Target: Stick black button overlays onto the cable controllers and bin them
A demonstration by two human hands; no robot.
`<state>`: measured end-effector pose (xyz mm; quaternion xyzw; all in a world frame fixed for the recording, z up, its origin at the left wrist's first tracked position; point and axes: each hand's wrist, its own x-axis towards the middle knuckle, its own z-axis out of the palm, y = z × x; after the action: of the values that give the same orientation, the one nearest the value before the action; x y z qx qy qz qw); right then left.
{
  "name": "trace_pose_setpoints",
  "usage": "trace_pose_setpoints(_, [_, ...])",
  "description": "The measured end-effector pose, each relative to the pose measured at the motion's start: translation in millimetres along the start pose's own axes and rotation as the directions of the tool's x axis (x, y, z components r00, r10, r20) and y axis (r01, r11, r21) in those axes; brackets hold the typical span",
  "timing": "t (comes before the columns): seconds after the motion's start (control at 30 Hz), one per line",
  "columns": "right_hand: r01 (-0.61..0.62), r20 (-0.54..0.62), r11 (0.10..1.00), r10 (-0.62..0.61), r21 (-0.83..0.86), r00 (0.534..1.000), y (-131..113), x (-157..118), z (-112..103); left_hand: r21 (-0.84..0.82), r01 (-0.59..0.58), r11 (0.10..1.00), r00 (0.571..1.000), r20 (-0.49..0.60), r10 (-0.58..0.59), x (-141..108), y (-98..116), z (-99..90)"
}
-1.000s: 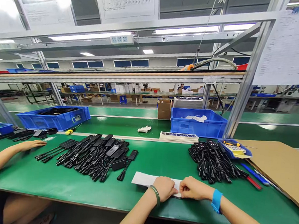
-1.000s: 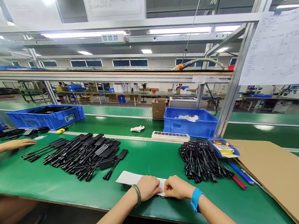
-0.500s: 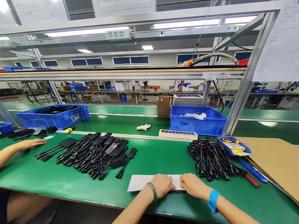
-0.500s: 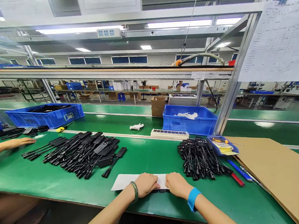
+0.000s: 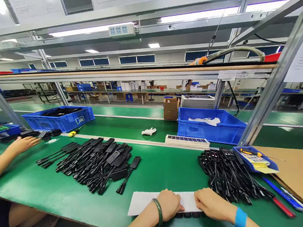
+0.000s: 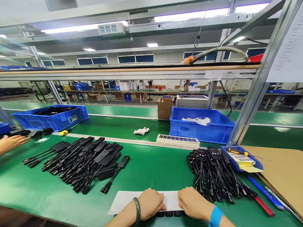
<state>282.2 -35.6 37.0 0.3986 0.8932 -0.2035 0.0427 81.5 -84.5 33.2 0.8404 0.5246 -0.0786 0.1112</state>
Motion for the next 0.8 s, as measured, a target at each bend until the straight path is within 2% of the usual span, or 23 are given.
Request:
trace_pose_setpoints(0.1, [0.011,-0.066,1.000,-0.011,-0.006,0.998,2.0,-8.5,4.9,-0.043,-0.028,0.999,0.999,0.039,0.030,3.5,-6.5,-8.1])
trace_pose_setpoints(0.27, [0.057,-0.031,0.994,-0.054,0.089,0.998,5.4,-5.4,0.6,-0.148,-0.073,0.986,0.992,0.088,0.086,3.5,-13.8,-19.6])
trace_pose_setpoints(0.47, [0.087,0.014,0.986,-0.090,0.144,0.996,10.5,-1.1,-5.7,-0.215,0.008,0.977,1.000,0.025,-0.002,-5.5,-17.9,-16.6])
trace_pose_setpoints(0.63, [0.072,0.024,0.979,-0.078,0.189,0.997,15.4,1.1,-5.6,-0.227,0.079,0.971,0.996,0.057,-0.068,10.3,-23.1,-21.4])
trace_pose_setpoints(0.7, [0.059,0.019,0.976,-0.065,0.210,0.998,16.9,0.6,-3.9,-0.262,0.055,0.964,0.995,0.100,-0.029,13.6,-30.9,-26.7])
trace_pose_setpoints(0.8, [0.054,0.020,0.962,-0.062,0.268,0.998,19.9,-1.7,-0.6,-0.320,-0.003,0.948,0.985,0.161,0.057,5.3,-49.2,-33.8])
